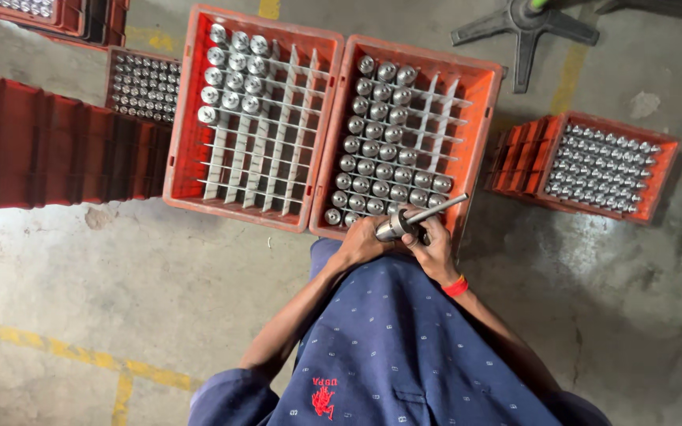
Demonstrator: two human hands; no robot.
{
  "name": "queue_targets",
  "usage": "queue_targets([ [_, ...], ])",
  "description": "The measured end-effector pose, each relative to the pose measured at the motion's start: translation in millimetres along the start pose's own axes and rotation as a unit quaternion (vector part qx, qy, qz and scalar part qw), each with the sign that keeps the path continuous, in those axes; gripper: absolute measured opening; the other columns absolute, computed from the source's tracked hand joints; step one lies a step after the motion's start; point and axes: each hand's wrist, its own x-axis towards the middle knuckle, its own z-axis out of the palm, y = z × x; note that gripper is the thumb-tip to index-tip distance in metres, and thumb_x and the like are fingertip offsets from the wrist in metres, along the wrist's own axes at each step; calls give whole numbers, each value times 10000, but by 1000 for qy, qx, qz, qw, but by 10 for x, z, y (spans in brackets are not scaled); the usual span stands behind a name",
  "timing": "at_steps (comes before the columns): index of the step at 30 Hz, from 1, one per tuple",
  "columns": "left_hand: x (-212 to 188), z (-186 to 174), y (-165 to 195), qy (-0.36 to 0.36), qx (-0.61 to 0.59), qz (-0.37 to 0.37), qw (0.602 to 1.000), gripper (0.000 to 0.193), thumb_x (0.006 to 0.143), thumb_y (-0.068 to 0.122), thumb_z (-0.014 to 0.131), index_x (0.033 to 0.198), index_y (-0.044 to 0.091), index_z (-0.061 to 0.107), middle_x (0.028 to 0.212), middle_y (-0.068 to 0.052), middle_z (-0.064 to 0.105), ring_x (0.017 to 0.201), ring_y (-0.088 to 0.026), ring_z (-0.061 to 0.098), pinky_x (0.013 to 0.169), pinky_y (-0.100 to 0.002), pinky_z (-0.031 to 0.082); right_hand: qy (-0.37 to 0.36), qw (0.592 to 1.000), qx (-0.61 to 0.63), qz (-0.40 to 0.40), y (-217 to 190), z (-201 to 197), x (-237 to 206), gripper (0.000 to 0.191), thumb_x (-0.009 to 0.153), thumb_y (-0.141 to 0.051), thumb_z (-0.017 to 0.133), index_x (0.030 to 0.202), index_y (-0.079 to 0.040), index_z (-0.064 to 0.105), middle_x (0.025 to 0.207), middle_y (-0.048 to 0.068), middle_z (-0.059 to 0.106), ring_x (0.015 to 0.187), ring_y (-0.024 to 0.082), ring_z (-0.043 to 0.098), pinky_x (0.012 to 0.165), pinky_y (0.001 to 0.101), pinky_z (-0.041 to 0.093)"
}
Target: The person uses a metal rod to tap and align small cylindrical metal parts in red plastic crates with grid dividers. They repeatedly move parts between adjacent crates, then lift and stack the crates on a metal table.
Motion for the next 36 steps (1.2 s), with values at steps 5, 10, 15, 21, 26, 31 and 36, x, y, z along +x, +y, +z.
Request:
queue_targets([
  [5,138,67,48,-61,-11,47,997,513,732,348,853,1127,49,721,967,-181,770,904,-312,755,816,-426,569,19,999,14,41,359,-334,-69,448,933,-260,776,1255,2,607,1307,102,672,1206,181,628,1048,329,480],
  [10,678,15,-69,-4,149,56,987,749,886,466,780,1429,35,497,1129,-260,706,944,-377,736,848,-453,578,242,963,109,37,512,-685,5,297,973,-67,710,1253,3,643,1068,4,652,925,83,558,824,263,445],
  [15,1238,26,-17,82,284,249,922,748,821,-17,593,1530,98,385,1392,-312,578,1092,-446,665,797,-435,603,299,949,99,23,371,-806,21,211,1004,19,627,1212,-13,642,1035,-29,645,933,51,573,872,234,459],
  [21,1047,-80,22,129,71,278,949,568,835,-83,647,1365,120,615,1315,-190,662,1154,-364,655,919,-447,577,287,950,110,60,500,-592,-150,262,974,1,634,1236,-11,632,1078,-19,652,989,57,592,912,234,462],
  [26,701,-1205,-410,314,149,227,909,412,846,-97,653,1224,65,670,1128,-182,679,1127,-387,626,973,-479,505,271,941,184,85,662,-454,-293,313,1036,-12,693,1343,5,635,1001,18,586,827,102,502,711,270,395],
  [31,456,-2703,-949,532,358,45,766,653,839,312,845,1389,47,614,1529,-323,384,1433,-530,325,1153,-653,266,279,946,140,85,607,-330,-248,292,979,-31,666,1265,-17,608,1126,1,643,990,82,586,876,248,475],
  [36,449,-3142,-1023,446,386,-77,804,637,723,431,866,1256,134,682,1534,-340,320,1446,-511,240,1097,-622,290,256,958,117,49,547,-110,-69,274,998,-2,664,1267,13,613,1177,6,621,1083,96,564,963,261,447],
])
